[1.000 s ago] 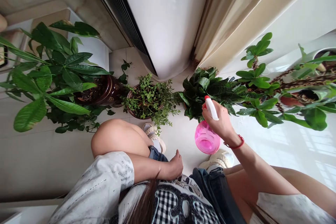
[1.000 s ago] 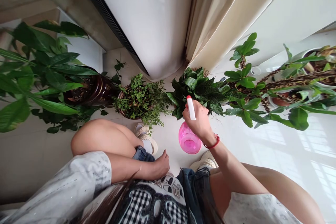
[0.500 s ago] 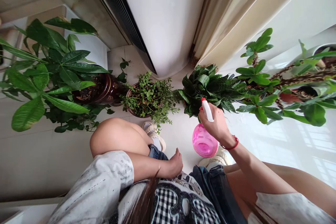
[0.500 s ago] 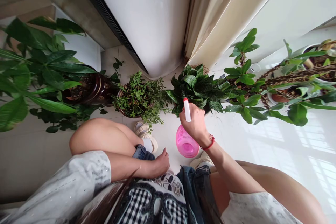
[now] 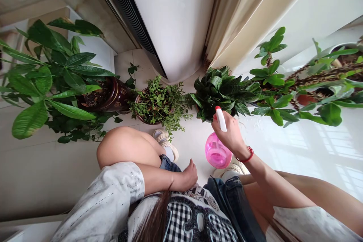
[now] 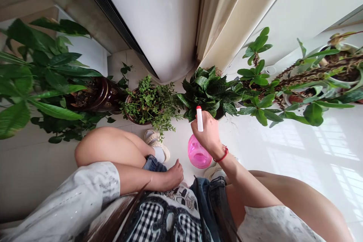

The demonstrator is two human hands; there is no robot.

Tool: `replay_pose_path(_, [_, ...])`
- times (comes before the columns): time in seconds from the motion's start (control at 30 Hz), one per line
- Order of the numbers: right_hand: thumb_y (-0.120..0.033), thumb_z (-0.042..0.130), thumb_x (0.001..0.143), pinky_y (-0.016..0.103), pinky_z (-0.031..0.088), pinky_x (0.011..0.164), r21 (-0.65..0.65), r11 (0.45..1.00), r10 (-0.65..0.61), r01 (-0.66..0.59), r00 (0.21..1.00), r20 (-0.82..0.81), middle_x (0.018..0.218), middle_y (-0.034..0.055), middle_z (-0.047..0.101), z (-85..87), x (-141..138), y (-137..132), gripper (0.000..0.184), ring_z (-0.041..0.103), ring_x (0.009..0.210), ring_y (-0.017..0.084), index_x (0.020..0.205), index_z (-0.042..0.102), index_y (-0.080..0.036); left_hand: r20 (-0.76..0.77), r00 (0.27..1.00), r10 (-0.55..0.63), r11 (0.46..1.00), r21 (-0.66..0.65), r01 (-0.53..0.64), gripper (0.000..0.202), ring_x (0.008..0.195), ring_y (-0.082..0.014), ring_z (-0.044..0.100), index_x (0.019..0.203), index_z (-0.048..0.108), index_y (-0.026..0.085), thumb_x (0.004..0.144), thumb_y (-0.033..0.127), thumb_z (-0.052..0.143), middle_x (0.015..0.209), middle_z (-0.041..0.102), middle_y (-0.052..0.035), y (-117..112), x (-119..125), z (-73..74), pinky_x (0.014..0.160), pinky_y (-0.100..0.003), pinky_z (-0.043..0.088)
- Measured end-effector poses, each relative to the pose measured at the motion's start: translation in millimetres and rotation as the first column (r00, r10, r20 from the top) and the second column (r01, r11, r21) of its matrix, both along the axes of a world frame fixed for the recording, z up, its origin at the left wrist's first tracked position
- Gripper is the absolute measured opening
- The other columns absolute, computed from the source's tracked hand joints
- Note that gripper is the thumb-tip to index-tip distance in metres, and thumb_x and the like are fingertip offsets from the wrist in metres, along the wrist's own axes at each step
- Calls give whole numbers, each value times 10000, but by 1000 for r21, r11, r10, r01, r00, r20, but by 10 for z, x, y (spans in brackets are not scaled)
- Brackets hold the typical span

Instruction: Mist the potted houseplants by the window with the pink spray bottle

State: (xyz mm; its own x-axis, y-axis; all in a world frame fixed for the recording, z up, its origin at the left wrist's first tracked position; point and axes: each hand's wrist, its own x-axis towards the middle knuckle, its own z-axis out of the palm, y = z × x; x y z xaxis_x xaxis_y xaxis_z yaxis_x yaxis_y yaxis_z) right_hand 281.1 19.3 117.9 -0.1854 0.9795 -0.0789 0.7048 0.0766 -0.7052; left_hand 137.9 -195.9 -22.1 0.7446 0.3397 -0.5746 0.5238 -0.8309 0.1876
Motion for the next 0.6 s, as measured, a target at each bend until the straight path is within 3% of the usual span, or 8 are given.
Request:
replay_pose_path(0.3, [-271,485,801,348,370,650,7,998,61,-61,997,44,702,33,553,-141,-3,-271,85,501,637,198,773,405,-259,43,999,-15,999,38,13,271,1098,-341,694,1100,812,163,929,251,619,1095,789,-180,-214,18,-90,1061,-593,447])
replay_pose_path(0.6, [-255,493,795,357,378,677,42,994,93,-97,993,77,723,43,576,-162,2,-463,79,521,658,200,777,416,-252,-41,995,-96,994,46,98,327,1172,-361,684,1184,790,169,974,250,552,1175,781,-169,-230,0,82,1108,-603,419])
